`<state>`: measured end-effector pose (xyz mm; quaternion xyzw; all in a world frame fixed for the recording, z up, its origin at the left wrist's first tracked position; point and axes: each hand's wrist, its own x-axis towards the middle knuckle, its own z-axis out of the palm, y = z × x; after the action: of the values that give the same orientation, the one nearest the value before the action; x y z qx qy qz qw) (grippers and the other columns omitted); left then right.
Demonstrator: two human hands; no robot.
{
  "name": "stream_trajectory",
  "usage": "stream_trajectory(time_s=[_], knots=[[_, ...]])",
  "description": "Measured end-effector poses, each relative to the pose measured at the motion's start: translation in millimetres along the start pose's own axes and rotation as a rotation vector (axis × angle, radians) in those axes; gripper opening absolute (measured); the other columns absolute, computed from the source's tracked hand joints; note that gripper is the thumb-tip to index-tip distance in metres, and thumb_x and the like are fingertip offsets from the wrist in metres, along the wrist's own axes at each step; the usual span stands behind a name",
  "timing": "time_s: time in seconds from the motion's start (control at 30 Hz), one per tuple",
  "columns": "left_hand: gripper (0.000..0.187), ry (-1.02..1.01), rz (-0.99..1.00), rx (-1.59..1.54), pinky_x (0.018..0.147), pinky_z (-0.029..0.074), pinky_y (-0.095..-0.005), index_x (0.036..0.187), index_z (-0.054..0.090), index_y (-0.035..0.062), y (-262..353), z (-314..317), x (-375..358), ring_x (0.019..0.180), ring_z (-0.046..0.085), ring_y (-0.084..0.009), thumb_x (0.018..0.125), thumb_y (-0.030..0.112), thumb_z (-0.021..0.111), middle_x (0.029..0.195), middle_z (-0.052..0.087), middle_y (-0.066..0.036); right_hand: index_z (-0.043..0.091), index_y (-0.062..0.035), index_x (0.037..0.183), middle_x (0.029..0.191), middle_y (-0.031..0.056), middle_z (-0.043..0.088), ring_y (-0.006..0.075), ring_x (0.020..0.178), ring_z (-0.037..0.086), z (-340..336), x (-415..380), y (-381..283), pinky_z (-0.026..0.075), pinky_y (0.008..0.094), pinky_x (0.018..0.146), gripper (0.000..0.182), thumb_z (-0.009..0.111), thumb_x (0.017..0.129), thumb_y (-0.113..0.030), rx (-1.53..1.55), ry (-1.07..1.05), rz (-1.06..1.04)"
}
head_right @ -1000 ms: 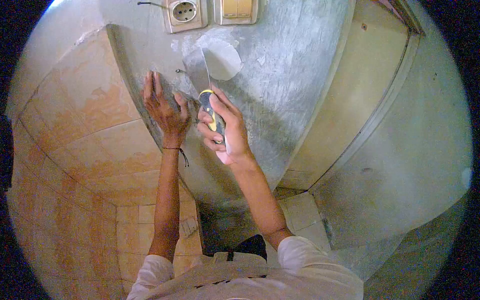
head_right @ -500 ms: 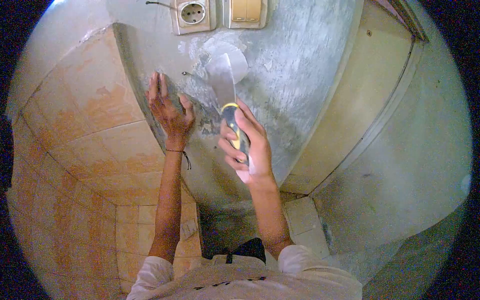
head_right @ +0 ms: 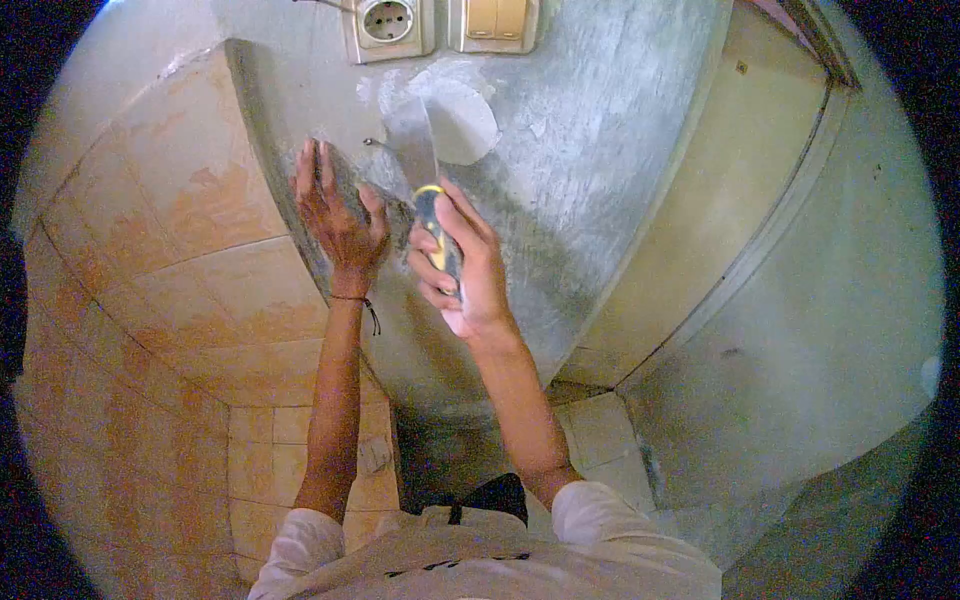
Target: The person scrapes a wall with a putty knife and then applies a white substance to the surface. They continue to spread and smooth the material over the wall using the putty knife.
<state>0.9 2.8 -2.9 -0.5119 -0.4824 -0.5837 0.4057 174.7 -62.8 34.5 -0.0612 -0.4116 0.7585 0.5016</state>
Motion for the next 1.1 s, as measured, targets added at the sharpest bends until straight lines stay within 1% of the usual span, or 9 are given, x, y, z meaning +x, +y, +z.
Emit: stream_trajectory(time_s=[0.1, 0.23, 0.3, 0.37, 0.53, 0.67, 0.9, 1.0, 1.1], knots=[[0.069, 0.007, 0.007, 0.001, 0.115, 0.022, -0.05, 0.146, 0.036, 0.0038, -2, 1, 4, 0.139, 0.033, -0.0322, 0.081, 0.018, 0.056, 0.149, 0.037, -0.016, 0.04, -0.0169, 0.144, 0.073, -0.0001, 0.041, 0.0036, 0.042, 0.032, 7, -13, -8, 0.021, 0.0164, 0.028, 0.044, 0.048, 0.101, -0.026, 0.016, -0.018, 0.007], [0.068, 0.003, 0.003, -0.002, 0.115, 0.022, -0.0504, 0.145, 0.037, 0.0035, -5, 2, 2, 0.139, 0.033, -0.0326, 0.081, 0.018, 0.057, 0.148, 0.037, -0.016, 0.039, -0.0172, 0.145, 0.071, 0.0, 0.04, 0.0036, 0.042, 0.032, 6, -35, -14, 0.021, 0.0165, 0.029, 0.045, 0.048, 0.101, -0.026, 0.001, 0.034, -0.006], [0.068, -0.005, -0.004, -0.015, 0.115, 0.022, -0.0507, 0.145, 0.037, 0.0035, -4, 1, 0, 0.139, 0.033, -0.0328, 0.081, 0.018, 0.057, 0.148, 0.037, -0.016, 0.037, -0.0164, 0.146, 0.071, -0.0002, 0.04, 0.0034, 0.042, 0.032, 5, -18, -4, 0.021, 0.0164, 0.029, 0.047, 0.048, 0.101, -0.027, -0.035, 0.077, -0.003], [0.068, -0.006, 0.002, 0.002, 0.115, 0.023, -0.0509, 0.145, 0.037, 0.0036, -4, 1, 1, 0.139, 0.033, -0.033, 0.081, 0.019, 0.056, 0.148, 0.037, -0.016, 0.036, -0.0162, 0.147, 0.071, -0.0001, 0.04, 0.0036, 0.042, 0.033, 7, -4, 0, 0.021, 0.0163, 0.029, 0.048, 0.047, 0.101, -0.026, -0.063, 0.04, -0.01], [0.068, 0.0, 0.009, 0.007, 0.114, 0.024, -0.0508, 0.145, 0.037, 0.0033, -4, 2, 2, 0.138, 0.033, -0.0329, 0.082, 0.02, 0.055, 0.148, 0.037, -0.016, 0.035, -0.0189, 0.148, 0.073, 0.0012, 0.043, 0.004, 0.042, 0.034, 9, -36, -12, 0.022, 0.0168, 0.029, 0.049, 0.048, 0.101, -0.027, -0.033, 0.055, -0.025], [0.068, 0.002, 0.013, 0.015, 0.115, 0.024, -0.0509, 0.145, 0.037, 0.0037, -4, 2, 0, 0.138, 0.033, -0.0327, 0.082, 0.02, 0.055, 0.148, 0.037, -0.016, 0.036, -0.0181, 0.148, 0.075, 0.0013, 0.043, 0.0037, 0.042, 0.034, 3, -8, 3, 0.021, 0.0164, 0.029, 0.048, 0.047, 0.102, -0.026, -0.04, 0.042, -0.016], [0.068, 0.006, 0.006, 0.013, 0.115, 0.023, -0.0504, 0.145, 0.037, 0.0033, -4, 3, 2, 0.139, 0.033, -0.0324, 0.081, 0.019, 0.055, 0.148, 0.037, -0.016, 0.036, -0.0173, 0.147, 0.074, 0.0008, 0.042, 0.0036, 0.042, 0.031, 3, -32, -9, 0.021, 0.0158, 0.03, 0.047, 0.046, 0.102, -0.027, -0.016, 0.077, -0.025], [0.069, -0.002, 0.012, 0.021, 0.115, 0.023, -0.0503, 0.145, 0.036, 0.0036, -3, 3, -1, 0.139, 0.033, -0.0326, 0.081, 0.019, 0.056, 0.148, 0.037, -0.016, 0.037, -0.0181, 0.147, 0.075, 0.0007, 0.042, 0.0033, 0.042, 0.031, 0, -7, 1, 0.022, 0.0156, 0.03, 0.047, 0.046, 0.102, -0.028, -0.023, 0.013, -0.024], [0.069, 0.007, 0.013, 0.007, 0.115, 0.023, -0.0504, 0.146, 0.036, 0.0041, -4, 3, 1, 0.139, 0.033, -0.0327, 0.081, 0.019, 0.056, 0.148, 0.037, -0.017, 0.037, -0.0195, 0.147, 0.074, 0.0003, 0.041, 0.0033, 0.042, 0.031, 5, -18, -8, 0.022, 0.0158, 0.029, 0.047, 0.046, 0.102, -0.028, -0.022, 0.018, -0.003]])
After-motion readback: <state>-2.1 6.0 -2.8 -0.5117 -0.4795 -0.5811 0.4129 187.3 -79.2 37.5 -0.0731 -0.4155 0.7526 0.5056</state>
